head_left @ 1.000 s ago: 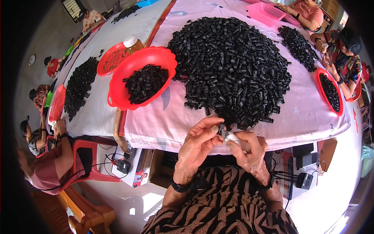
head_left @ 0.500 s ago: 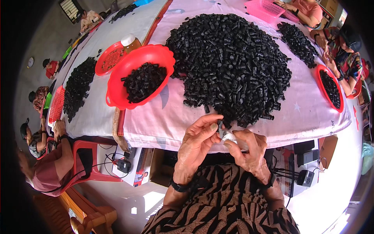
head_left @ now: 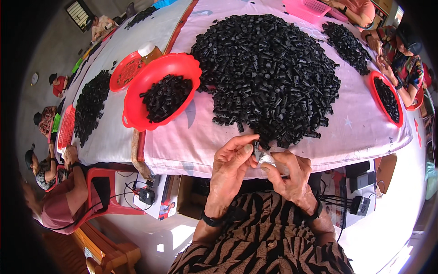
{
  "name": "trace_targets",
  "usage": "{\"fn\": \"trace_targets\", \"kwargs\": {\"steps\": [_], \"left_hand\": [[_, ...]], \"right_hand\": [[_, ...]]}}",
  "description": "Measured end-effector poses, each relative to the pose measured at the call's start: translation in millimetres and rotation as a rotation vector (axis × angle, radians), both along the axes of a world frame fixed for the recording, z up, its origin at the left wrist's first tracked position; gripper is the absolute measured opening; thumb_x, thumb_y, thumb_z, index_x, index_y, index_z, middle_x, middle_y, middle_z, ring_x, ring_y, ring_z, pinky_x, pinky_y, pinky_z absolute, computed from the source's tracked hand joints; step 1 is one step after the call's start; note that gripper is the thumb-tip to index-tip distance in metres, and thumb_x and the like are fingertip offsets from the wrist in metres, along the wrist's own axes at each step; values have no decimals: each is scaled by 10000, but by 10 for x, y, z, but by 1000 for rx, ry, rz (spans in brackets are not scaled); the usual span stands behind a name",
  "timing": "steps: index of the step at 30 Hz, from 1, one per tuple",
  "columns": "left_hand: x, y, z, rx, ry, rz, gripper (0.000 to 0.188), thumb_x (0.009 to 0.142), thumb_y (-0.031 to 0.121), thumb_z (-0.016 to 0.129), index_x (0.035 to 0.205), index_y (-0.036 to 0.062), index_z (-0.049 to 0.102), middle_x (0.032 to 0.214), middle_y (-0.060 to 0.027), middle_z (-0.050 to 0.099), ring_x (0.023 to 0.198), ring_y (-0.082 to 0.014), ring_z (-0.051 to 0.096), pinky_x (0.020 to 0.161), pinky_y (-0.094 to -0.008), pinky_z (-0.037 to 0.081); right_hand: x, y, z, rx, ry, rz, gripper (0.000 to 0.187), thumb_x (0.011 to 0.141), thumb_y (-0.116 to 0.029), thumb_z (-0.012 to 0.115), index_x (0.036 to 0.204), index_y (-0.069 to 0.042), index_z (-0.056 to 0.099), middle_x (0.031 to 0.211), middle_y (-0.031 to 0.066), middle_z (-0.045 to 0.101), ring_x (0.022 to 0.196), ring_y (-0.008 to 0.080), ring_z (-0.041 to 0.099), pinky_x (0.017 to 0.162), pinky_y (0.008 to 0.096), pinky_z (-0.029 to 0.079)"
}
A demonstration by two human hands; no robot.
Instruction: Sorting and checking small black shoe components at an assembly table.
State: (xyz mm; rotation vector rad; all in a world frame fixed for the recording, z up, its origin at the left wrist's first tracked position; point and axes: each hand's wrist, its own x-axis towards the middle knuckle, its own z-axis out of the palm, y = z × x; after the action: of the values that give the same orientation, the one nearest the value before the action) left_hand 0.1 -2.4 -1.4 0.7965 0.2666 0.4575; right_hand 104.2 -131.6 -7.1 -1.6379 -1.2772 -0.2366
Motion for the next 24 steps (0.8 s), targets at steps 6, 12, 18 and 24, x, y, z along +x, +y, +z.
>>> {"fn": "trace_targets", "kwargs": {"steps": [6,12,18,24], "left_hand": [[4,-35,0,29,18,63,251,923,98,571,1145,-16,595,837,-23,612,690,-68,548,655,-201,450],[27,-42,-25,-2,14,74,242,924,86,562,1141,-17,597,832,-23,610,687,-66,540,667,-193,449],[50,-12,-129,-8,54,122,240,927,88,553,1140,-14,595,876,-34,617,707,-69,540,684,-193,448],[82,16,-56,-59,50,120,244,932,104,543,1144,-8,588,889,-35,613,717,-86,554,697,-209,465]], "right_hand": [[-9,30,-21,31,19,35,300,758,-148,761,878,-21,517,661,100,608,502,243,612,444,313,466],[-44,100,-47,49,4,-25,288,744,-132,764,862,-24,525,643,87,598,479,234,602,429,309,459],[-26,180,-11,-23,-86,-68,260,741,-164,768,828,-36,559,633,77,592,487,224,600,430,310,456],[17,114,-134,80,36,18,292,733,-173,781,860,-38,555,632,84,592,493,243,601,436,321,454]]}}
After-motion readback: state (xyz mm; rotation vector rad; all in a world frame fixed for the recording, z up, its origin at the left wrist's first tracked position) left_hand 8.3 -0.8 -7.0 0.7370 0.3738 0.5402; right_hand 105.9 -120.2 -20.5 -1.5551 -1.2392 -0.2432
